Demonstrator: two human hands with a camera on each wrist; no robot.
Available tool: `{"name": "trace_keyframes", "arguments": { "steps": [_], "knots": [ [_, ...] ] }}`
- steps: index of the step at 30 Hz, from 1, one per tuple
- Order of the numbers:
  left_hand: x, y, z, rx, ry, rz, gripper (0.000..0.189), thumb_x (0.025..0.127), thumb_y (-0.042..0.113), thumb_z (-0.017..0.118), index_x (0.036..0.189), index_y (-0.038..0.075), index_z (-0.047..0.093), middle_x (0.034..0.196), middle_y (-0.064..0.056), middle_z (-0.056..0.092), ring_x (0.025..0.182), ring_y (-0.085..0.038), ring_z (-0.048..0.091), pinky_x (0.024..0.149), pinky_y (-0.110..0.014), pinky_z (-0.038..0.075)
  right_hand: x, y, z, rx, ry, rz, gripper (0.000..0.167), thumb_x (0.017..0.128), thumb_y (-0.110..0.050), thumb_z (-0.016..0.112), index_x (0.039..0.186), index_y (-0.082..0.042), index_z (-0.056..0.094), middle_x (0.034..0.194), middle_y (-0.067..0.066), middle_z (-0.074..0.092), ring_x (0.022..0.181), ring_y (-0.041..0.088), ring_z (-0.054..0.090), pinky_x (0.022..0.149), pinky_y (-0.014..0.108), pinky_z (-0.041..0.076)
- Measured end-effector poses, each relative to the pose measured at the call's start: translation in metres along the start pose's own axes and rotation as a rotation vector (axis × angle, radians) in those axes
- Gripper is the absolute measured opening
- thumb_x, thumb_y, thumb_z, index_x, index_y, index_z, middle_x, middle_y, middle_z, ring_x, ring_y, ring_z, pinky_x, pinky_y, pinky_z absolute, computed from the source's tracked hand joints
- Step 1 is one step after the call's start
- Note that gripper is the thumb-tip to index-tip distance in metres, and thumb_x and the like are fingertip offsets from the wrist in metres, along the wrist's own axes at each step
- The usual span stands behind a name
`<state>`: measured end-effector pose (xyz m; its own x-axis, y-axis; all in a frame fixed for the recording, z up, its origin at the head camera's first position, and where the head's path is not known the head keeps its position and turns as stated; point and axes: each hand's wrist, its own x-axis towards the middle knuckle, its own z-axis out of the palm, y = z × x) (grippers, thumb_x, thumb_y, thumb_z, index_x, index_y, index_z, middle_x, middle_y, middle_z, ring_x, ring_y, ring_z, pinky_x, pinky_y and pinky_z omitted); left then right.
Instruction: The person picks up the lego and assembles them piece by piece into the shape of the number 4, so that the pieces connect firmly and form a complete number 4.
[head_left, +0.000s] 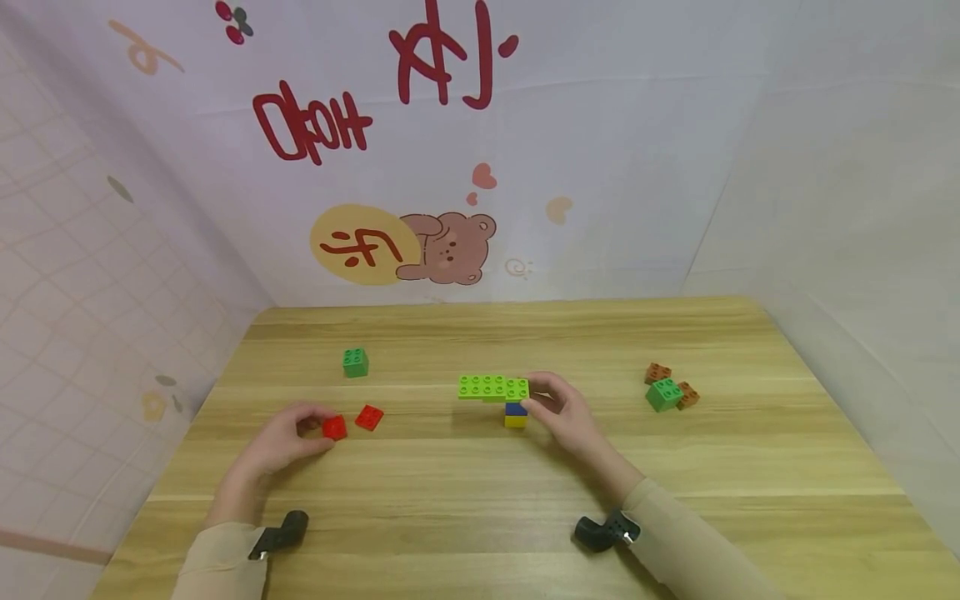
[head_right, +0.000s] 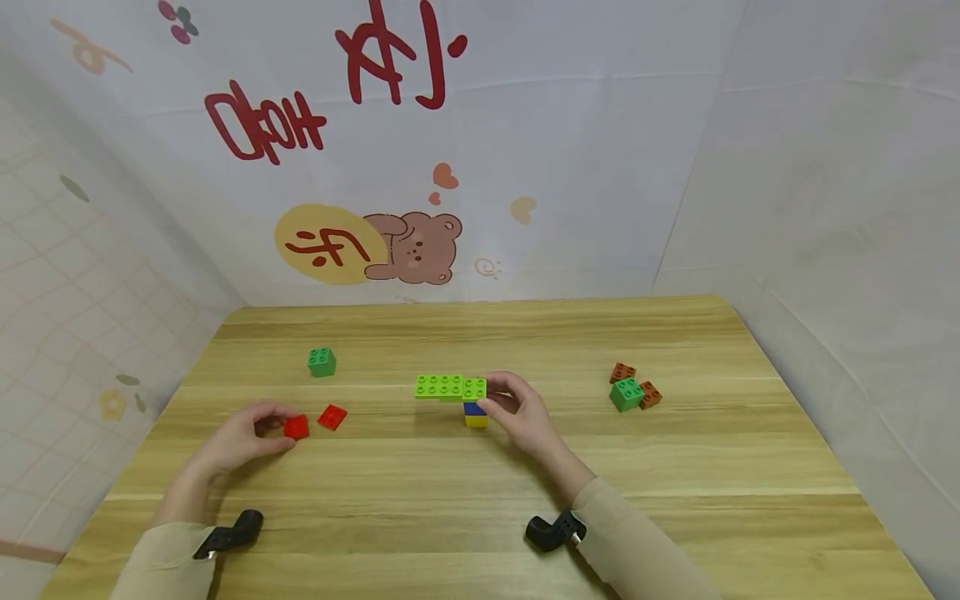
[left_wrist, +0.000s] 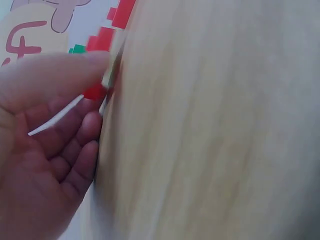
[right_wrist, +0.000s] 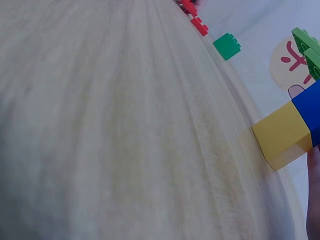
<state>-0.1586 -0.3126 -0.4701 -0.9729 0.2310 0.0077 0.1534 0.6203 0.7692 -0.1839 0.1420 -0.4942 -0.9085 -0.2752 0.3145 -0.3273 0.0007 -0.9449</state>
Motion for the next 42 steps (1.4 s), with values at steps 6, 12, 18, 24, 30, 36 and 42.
{"name": "trace_keyframes", "arguments": {
  "steps": [6, 12, 18, 24, 30, 36, 42],
  "knots": [
    [-0.002, 0.008, -0.002, -0.042, -0.001, -0.072, 0.038, 0.081, 0.002, 0.079, 0.117, -0.004, 0.065, 0.101, -0.012, 0.067, 0.09, -0.024, 0.062, 0.076, -0.025, 0.051, 0.0, 0.0, 0.0, -0.008, 0.001, -0.027, 0.032, 0.092, 0.003, 0.066, 0.124, 0.006, 0.059, 0.124, 0.019, 0.059, 0.113, 0.026, 0.06, 0.093, 0.028, 0.051],
    [-0.001, 0.021, 0.001, 0.038, -0.005, -0.077, 0.036, 0.084, 0.006, 0.078, 0.118, 0.001, 0.067, 0.097, -0.007, 0.067, 0.089, -0.021, 0.062, 0.075, -0.027, 0.052, 0.001, -0.001, 0.001, -0.008, 0.002, -0.031, 0.033, 0.092, 0.007, 0.065, 0.124, 0.009, 0.058, 0.125, 0.024, 0.058, 0.114, 0.035, 0.058, 0.092, 0.028, 0.051],
    [0.006, 0.041, 0.01, -0.016, -0.018, 0.005, 0.037, 0.084, 0.005, 0.078, 0.118, -0.002, 0.066, 0.094, -0.006, 0.067, 0.085, -0.019, 0.063, 0.074, -0.025, 0.053, 0.0, -0.001, -0.001, 0.004, -0.003, -0.011, 0.032, 0.092, 0.003, 0.066, 0.123, 0.007, 0.059, 0.125, 0.022, 0.059, 0.115, 0.036, 0.057, 0.094, 0.029, 0.051],
    [0.015, 0.053, 0.02, -0.127, -0.077, 0.041, 0.041, 0.084, 0.005, 0.078, 0.121, -0.004, 0.064, 0.099, -0.01, 0.066, 0.087, -0.018, 0.063, 0.075, -0.024, 0.054, 0.001, -0.002, -0.001, 0.005, -0.004, -0.006, 0.032, 0.092, 0.001, 0.067, 0.124, 0.006, 0.059, 0.125, 0.021, 0.059, 0.116, 0.038, 0.057, 0.094, 0.029, 0.051],
    [0.022, 0.065, 0.034, -0.176, -0.118, 0.084, 0.041, 0.085, 0.006, 0.078, 0.122, -0.005, 0.063, 0.102, -0.011, 0.065, 0.088, -0.019, 0.062, 0.075, -0.024, 0.054, 0.0, -0.003, 0.0, 0.007, -0.002, -0.004, 0.032, 0.092, 0.002, 0.067, 0.123, 0.007, 0.059, 0.125, 0.022, 0.059, 0.116, 0.037, 0.057, 0.094, 0.028, 0.051],
    [0.031, 0.075, 0.049, -0.169, -0.16, 0.106, 0.04, 0.085, 0.008, 0.078, 0.122, -0.002, 0.065, 0.103, -0.009, 0.066, 0.089, -0.02, 0.063, 0.076, -0.026, 0.054, 0.0, -0.002, 0.0, 0.007, -0.006, -0.005, 0.032, 0.092, 0.002, 0.067, 0.123, 0.007, 0.059, 0.125, 0.022, 0.059, 0.116, 0.039, 0.056, 0.095, 0.028, 0.05],
    [0.04, 0.086, 0.064, -0.201, -0.204, 0.126, 0.039, 0.085, 0.005, 0.077, 0.122, -0.002, 0.065, 0.101, -0.01, 0.066, 0.089, -0.023, 0.062, 0.075, -0.026, 0.054, 0.0, 0.0, 0.0, 0.008, -0.003, -0.01, 0.032, 0.093, 0.003, 0.066, 0.123, 0.007, 0.059, 0.124, 0.022, 0.059, 0.115, 0.037, 0.056, 0.095, 0.027, 0.05]
  ]
}}
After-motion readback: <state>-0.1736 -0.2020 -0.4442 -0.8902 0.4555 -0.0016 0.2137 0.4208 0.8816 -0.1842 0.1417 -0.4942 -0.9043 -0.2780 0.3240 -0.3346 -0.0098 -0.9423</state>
